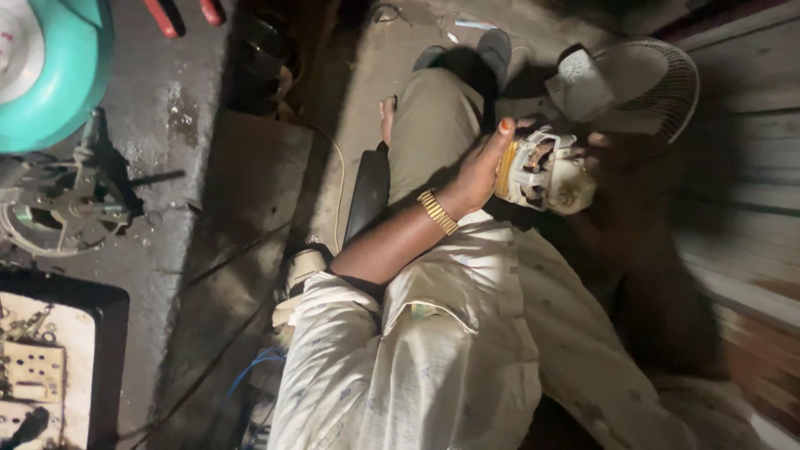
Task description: The person sits on the floor and cleans a small metal component with a cloth. They then pick up a white plastic housing and insert the metal component into it. The person uses a screwdriver to tighten screws on the housing, securing the internal parts.
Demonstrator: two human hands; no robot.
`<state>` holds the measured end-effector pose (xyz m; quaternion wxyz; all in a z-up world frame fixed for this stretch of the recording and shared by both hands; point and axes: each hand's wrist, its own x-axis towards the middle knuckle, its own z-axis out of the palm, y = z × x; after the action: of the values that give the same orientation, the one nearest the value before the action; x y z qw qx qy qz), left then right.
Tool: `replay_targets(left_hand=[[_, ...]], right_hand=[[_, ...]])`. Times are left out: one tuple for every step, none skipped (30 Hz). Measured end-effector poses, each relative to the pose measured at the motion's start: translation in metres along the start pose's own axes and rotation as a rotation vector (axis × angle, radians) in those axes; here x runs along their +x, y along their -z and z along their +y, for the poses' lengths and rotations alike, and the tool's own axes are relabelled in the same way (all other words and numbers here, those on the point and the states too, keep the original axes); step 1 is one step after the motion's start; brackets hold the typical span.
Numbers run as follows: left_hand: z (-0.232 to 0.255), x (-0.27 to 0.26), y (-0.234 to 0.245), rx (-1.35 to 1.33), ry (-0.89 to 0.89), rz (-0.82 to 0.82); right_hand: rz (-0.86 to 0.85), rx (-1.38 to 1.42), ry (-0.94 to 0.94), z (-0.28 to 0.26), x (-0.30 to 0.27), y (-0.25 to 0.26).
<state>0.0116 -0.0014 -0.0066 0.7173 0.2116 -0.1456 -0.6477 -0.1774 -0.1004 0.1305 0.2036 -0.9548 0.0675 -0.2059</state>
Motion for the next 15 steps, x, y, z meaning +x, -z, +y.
replay_targets(left_hand=[[0.002,-0.001,0.000,-0.014,-0.012,-0.004],[0.004,-0.002,-0.001,-0.013,-0.013,-0.001],[0.006,-0.002,-0.002,-0.011,-0.014,0.002],[0.008,-0.003,-0.003,-0.009,-0.013,0.001],[0.010,-0.004,-0.005,0.004,-0.004,0.020],[0.010,-0.004,-0.007,0.015,0.008,0.038],[0.011,-0.004,-0.008,0.026,0.020,0.055],[0.011,-0.005,-0.009,0.049,0.030,0.057],[0.011,-0.006,-0.010,0.073,0.041,0.058],[0.012,-0.006,-0.010,0.098,0.050,0.059],[0.013,-0.006,-0.010,0.111,0.045,0.072],[0.014,-0.006,-0.011,0.125,0.042,0.082],[0.014,-0.005,-0.011,0.139,0.038,0.093],[0.014,-0.005,-0.012,0.132,0.037,0.094],[0.014,-0.006,-0.012,0.124,0.037,0.095]], right_hand=[[-0.015,0.035,0.000,0.002,0.001,-0.003],[-0.004,0.089,-0.014,0.001,0.002,-0.006],[0.008,0.143,-0.028,0.000,0.002,-0.009],[0.020,0.194,-0.045,-0.001,0.003,-0.010],[0.005,0.068,-0.028,0.000,0.004,-0.008],[-0.010,-0.059,-0.013,0.001,0.004,-0.003],[-0.025,-0.186,0.003,0.003,0.002,-0.001],[-0.013,0.020,-0.041,0.004,0.000,-0.007],[0.000,0.227,-0.085,0.005,-0.002,-0.017],[0.014,0.433,-0.129,0.007,-0.005,-0.023],[-0.041,0.353,-0.178,0.009,-0.008,-0.021],[-0.096,0.271,-0.227,0.011,-0.012,-0.016],[-0.151,0.189,-0.275,0.012,-0.015,-0.013],[-0.117,0.157,-0.257,0.012,-0.018,-0.014],[-0.082,0.125,-0.239,0.011,-0.021,-0.015]])
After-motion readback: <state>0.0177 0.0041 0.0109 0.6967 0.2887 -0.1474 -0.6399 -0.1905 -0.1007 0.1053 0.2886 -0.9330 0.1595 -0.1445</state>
